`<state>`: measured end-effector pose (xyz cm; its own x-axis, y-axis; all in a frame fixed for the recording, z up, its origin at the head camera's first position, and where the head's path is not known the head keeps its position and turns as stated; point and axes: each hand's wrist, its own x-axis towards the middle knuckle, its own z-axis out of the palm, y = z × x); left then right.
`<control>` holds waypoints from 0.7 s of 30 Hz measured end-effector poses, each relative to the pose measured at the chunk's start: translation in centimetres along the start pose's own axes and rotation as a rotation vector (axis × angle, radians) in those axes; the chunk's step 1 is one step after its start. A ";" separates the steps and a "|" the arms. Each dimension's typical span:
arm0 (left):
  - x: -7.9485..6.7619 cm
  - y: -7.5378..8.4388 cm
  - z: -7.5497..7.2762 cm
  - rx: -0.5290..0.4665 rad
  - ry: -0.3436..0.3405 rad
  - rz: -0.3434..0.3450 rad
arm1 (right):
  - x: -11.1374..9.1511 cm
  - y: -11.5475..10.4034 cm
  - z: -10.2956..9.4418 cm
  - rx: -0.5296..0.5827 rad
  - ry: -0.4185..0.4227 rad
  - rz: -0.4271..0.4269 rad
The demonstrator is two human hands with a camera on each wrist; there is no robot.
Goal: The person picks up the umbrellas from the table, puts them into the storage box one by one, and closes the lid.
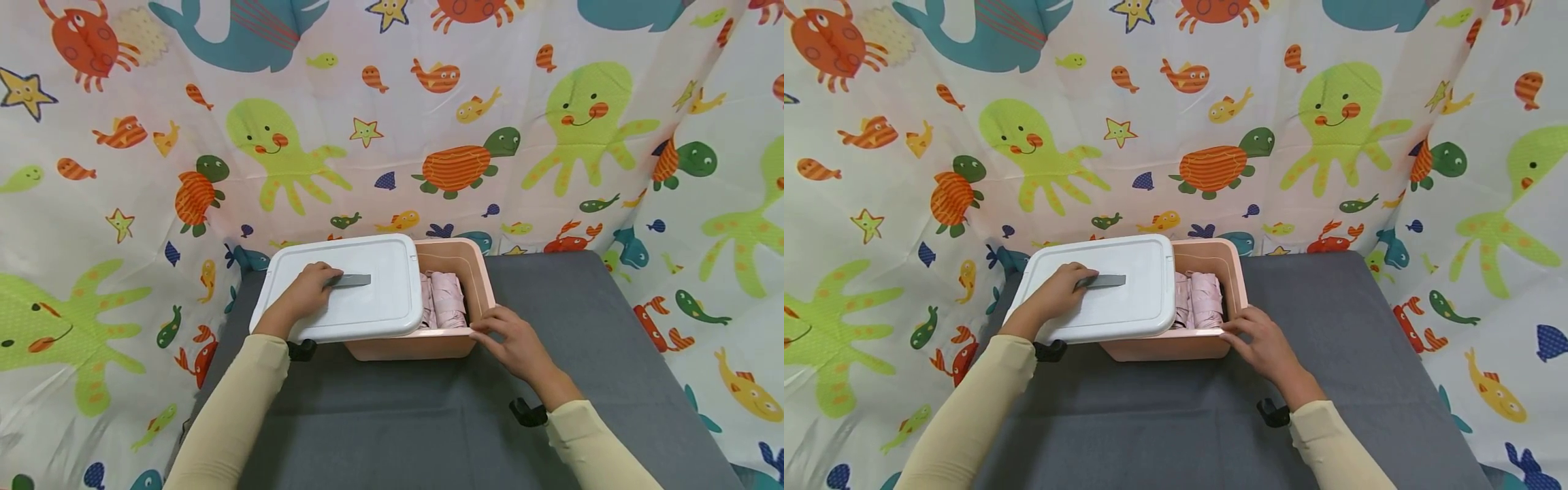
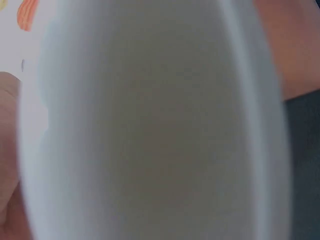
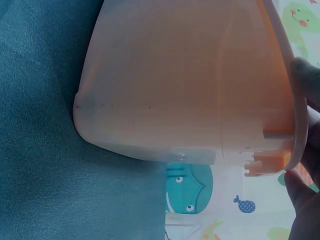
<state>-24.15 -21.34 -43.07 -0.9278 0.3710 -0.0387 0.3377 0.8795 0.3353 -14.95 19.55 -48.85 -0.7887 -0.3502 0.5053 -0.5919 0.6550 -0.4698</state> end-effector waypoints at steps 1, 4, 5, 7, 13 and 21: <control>0.2 0.2 0.1 0.006 -0.003 0.004 | 0.0 0.0 0.0 -0.008 0.002 -0.005; 0.6 0.7 0.4 0.022 -0.010 0.012 | -0.2 -0.1 0.0 -0.026 0.011 -0.029; 0.8 0.9 0.5 0.025 -0.011 0.014 | -0.2 -0.1 0.0 -0.033 0.014 -0.040; 1.0 1.3 0.7 0.029 -0.015 0.017 | -0.3 -0.1 0.0 -0.045 0.016 -0.054; 1.8 2.6 1.4 0.046 -0.018 0.034 | -0.6 0.0 0.0 -0.067 0.018 -0.057; 2.7 4.5 2.0 0.066 -0.005 0.060 | -1.3 0.2 0.4 -0.044 0.129 -0.100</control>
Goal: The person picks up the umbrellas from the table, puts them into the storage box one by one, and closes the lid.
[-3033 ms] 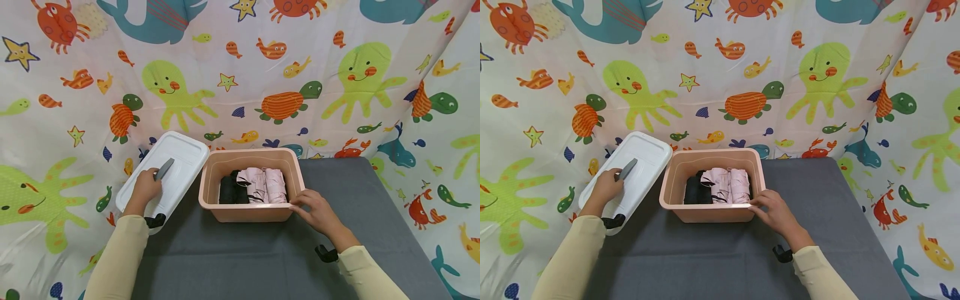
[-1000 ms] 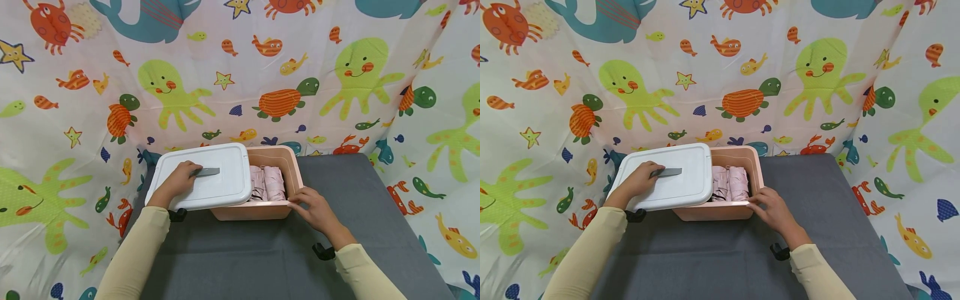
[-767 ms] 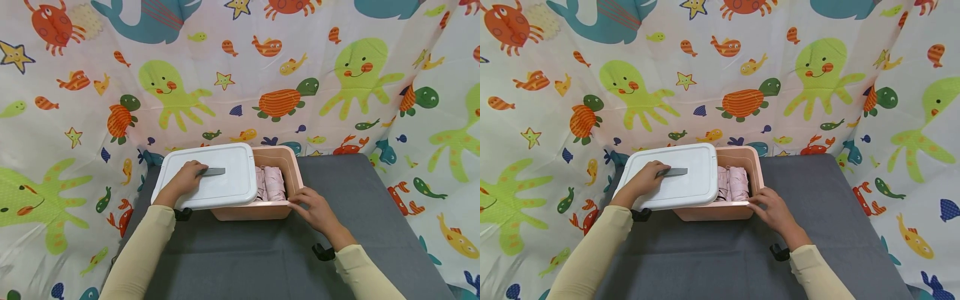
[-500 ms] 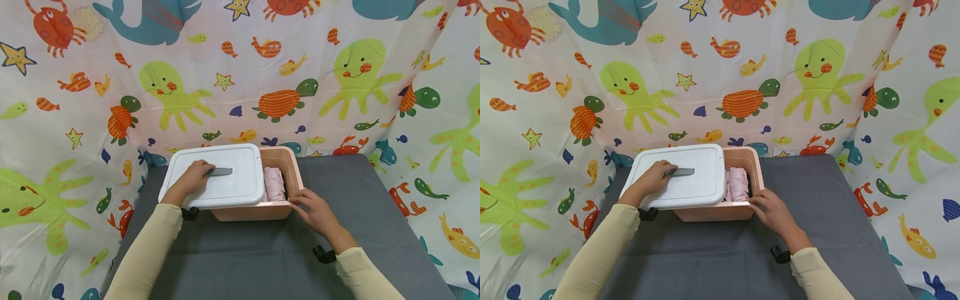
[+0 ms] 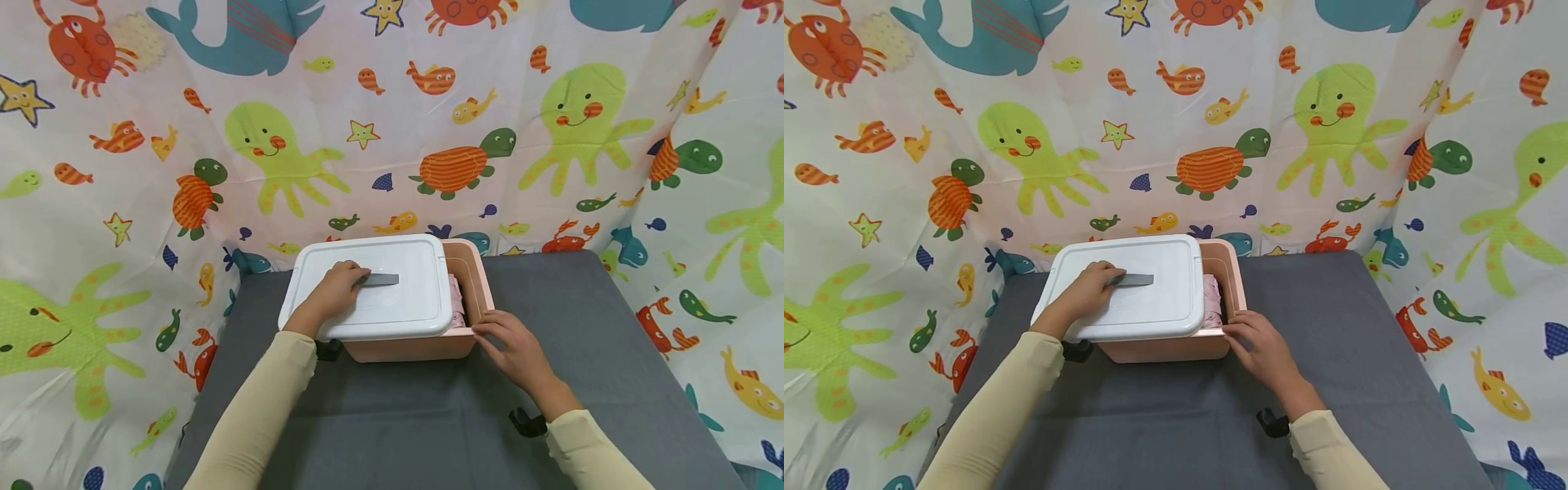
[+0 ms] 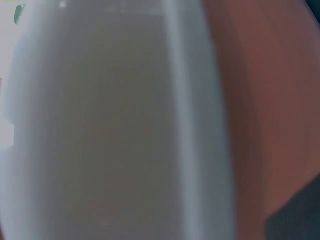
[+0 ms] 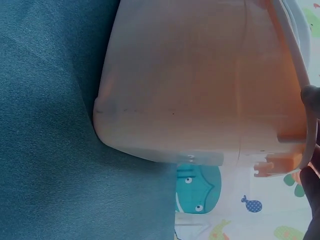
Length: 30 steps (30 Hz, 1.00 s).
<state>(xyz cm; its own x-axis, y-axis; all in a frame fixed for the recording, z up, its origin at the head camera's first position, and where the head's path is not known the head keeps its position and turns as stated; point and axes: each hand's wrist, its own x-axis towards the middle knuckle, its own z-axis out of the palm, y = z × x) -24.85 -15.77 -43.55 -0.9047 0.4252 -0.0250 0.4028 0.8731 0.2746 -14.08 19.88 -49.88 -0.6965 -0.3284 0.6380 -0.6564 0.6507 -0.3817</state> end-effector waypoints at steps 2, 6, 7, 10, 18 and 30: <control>0.2 0.3 0.1 0.003 0.000 -0.001 | -0.1 0.1 0.1 0.013 0.020 -0.016; 0.4 1.0 0.3 -0.001 0.001 0.001 | -0.1 0.1 0.2 0.024 0.042 -0.022; 0.5 1.1 0.3 -0.009 0.001 0.000 | -0.1 0.1 0.2 0.024 0.044 -0.018; 0.6 1.6 0.4 -0.023 0.004 0.000 | -0.3 0.1 0.2 0.018 0.045 -0.001; 1.0 2.9 0.9 -0.035 0.027 0.032 | -0.2 -0.3 0.3 0.038 -0.007 0.091; 2.1 5.0 1.2 -0.054 0.013 0.027 | 0.0 -0.7 0.9 0.002 -0.002 0.073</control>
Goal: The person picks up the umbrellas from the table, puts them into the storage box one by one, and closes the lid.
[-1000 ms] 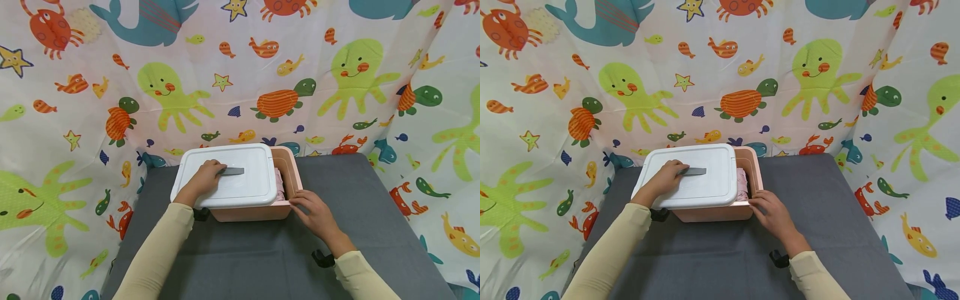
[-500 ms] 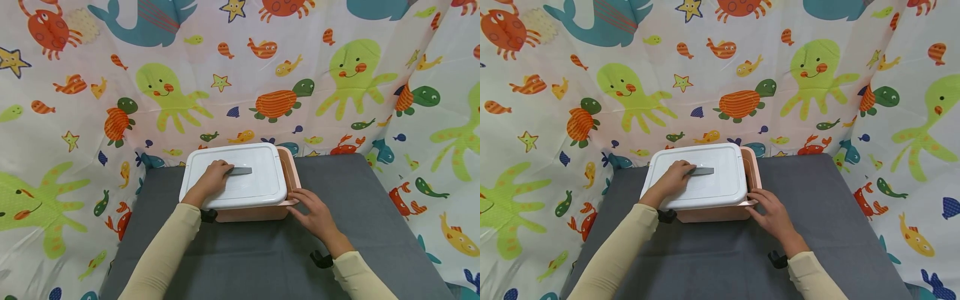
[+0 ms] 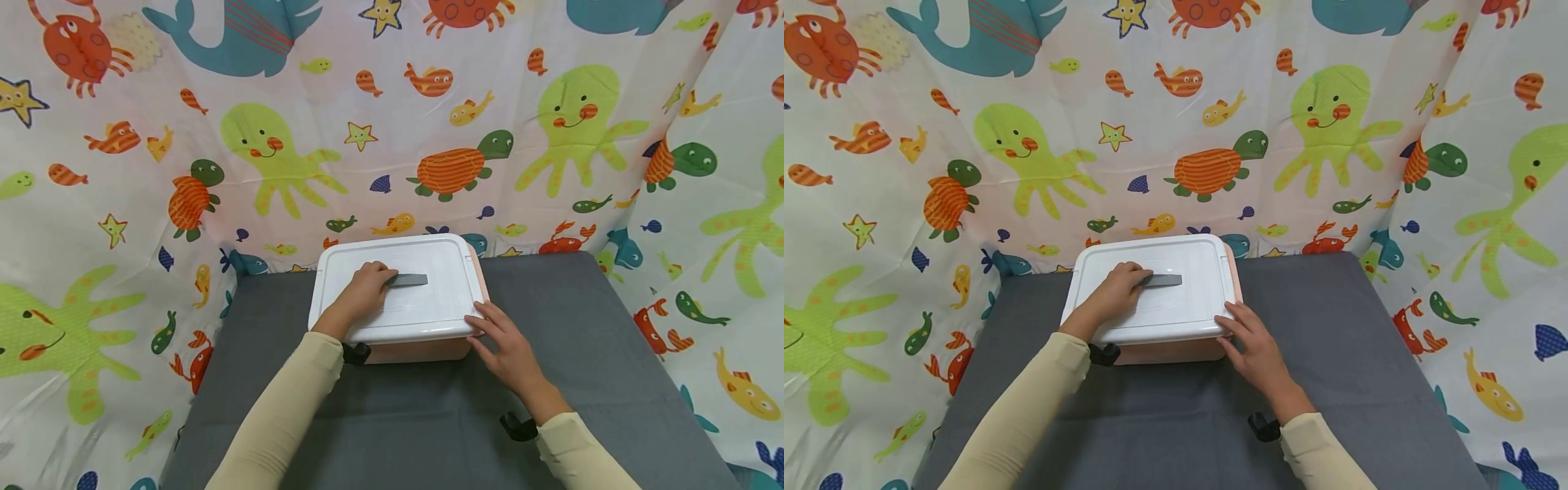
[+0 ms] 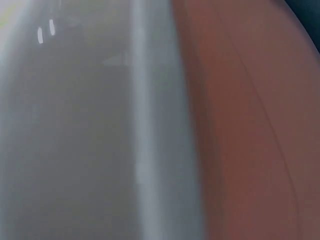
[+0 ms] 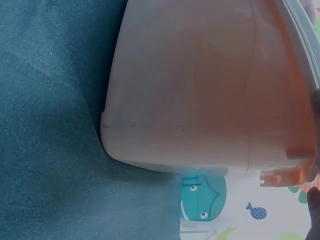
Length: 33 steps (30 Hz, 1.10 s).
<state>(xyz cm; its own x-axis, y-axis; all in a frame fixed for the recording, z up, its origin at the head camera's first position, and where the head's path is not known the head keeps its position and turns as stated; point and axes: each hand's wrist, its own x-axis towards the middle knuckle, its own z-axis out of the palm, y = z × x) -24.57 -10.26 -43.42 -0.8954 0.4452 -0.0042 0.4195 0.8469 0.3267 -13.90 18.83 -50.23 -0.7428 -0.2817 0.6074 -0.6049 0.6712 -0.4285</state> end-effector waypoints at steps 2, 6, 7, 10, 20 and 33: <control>0.1 0.2 0.0 0.004 -0.004 -0.006 | 0.0 0.0 -0.1 -0.004 0.003 -0.003; 0.2 0.6 -0.1 -0.002 -0.005 -0.012 | -0.2 0.1 -0.3 -0.009 0.011 -0.021; 0.3 0.6 -0.1 -0.004 -0.004 -0.009 | -0.2 0.2 -0.4 -0.009 0.016 -0.023; 0.4 0.9 0.0 -0.011 -0.006 0.002 | -0.5 0.6 -0.6 0.002 0.032 -0.029; 0.8 1.5 0.7 -0.017 -0.031 -0.007 | -1.4 1.4 -0.7 -0.003 0.033 -0.027; 0.7 1.2 1.1 -0.022 -0.011 -0.021 | -1.5 1.9 -0.5 -0.006 -0.006 -0.010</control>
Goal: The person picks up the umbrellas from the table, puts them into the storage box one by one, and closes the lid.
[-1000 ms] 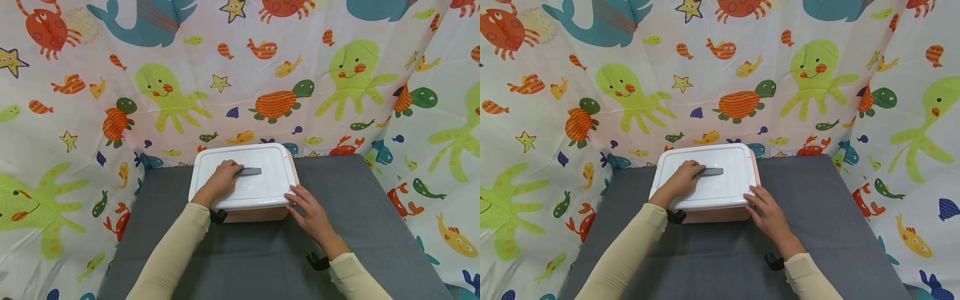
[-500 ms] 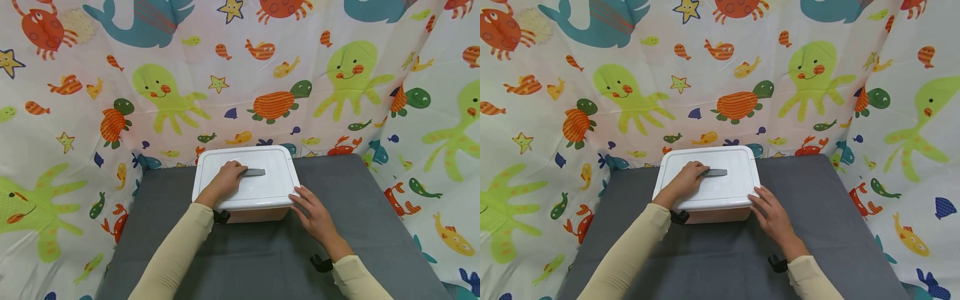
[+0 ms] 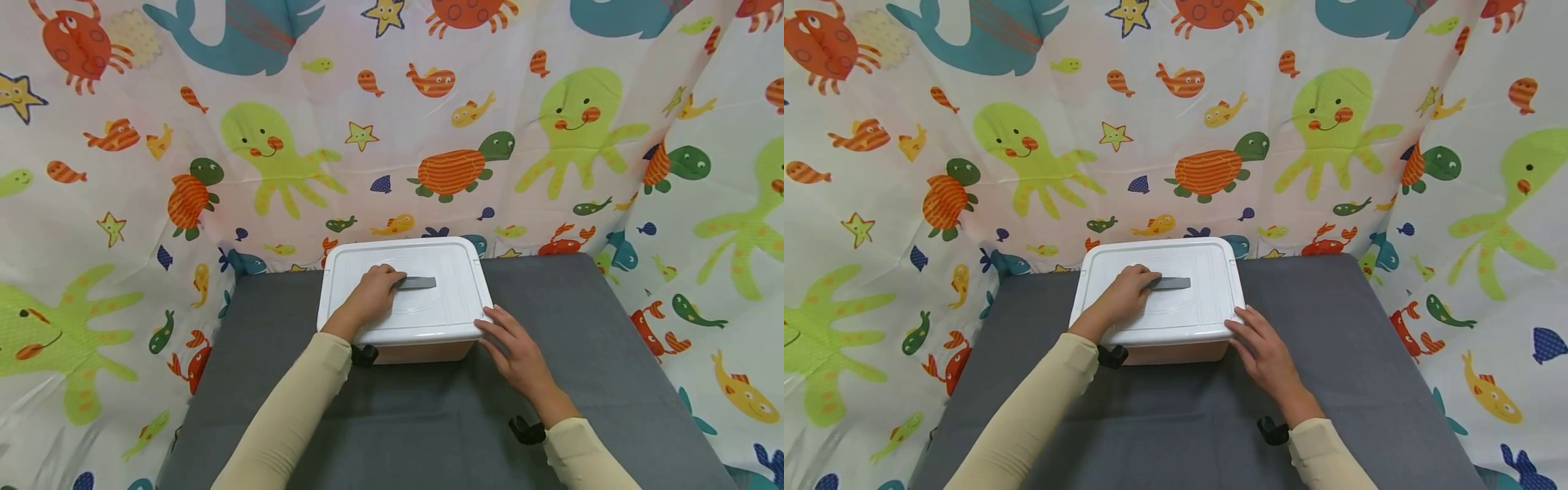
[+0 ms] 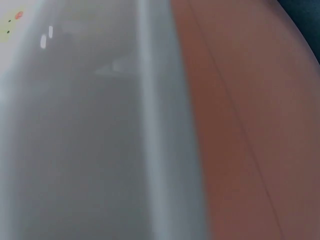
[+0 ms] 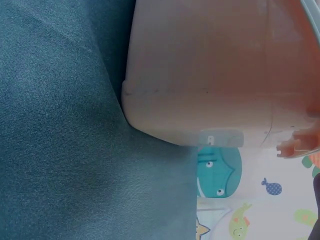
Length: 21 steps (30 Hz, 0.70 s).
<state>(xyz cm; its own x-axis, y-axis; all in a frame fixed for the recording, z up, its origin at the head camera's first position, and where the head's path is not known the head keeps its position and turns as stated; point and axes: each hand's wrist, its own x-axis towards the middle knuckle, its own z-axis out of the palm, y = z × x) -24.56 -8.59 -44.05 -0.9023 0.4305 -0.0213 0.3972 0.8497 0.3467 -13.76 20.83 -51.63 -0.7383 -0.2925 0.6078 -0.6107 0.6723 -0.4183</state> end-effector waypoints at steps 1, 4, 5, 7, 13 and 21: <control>0.0 0.0 0.0 0.002 0.001 -0.001 | 0.0 0.1 0.0 -0.002 -0.006 0.006; 0.2 0.0 0.1 0.010 0.005 0.000 | 0.1 0.2 -0.1 -0.005 -0.029 0.028; 0.2 -0.1 0.1 0.013 0.007 -0.001 | 0.1 0.2 -0.1 -0.004 -0.036 0.035; 0.2 -0.1 0.1 0.015 0.006 0.000 | 0.2 0.2 -0.2 -0.002 -0.045 0.041; -0.2 -0.4 0.2 -0.019 0.013 0.001 | 0.8 0.5 -0.4 0.032 -0.005 -0.041; -1.2 -1.3 -0.3 -0.097 0.020 0.036 | 2.8 0.6 -1.3 0.000 -0.014 -0.020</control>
<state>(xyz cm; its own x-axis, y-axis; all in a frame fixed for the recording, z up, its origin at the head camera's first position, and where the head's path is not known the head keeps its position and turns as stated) -24.04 -10.29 -44.13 -0.8913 0.4532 0.0115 0.4124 0.8000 0.4358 -15.80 21.28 -49.27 -0.7300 -0.3149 0.6065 -0.6252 0.6662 -0.4066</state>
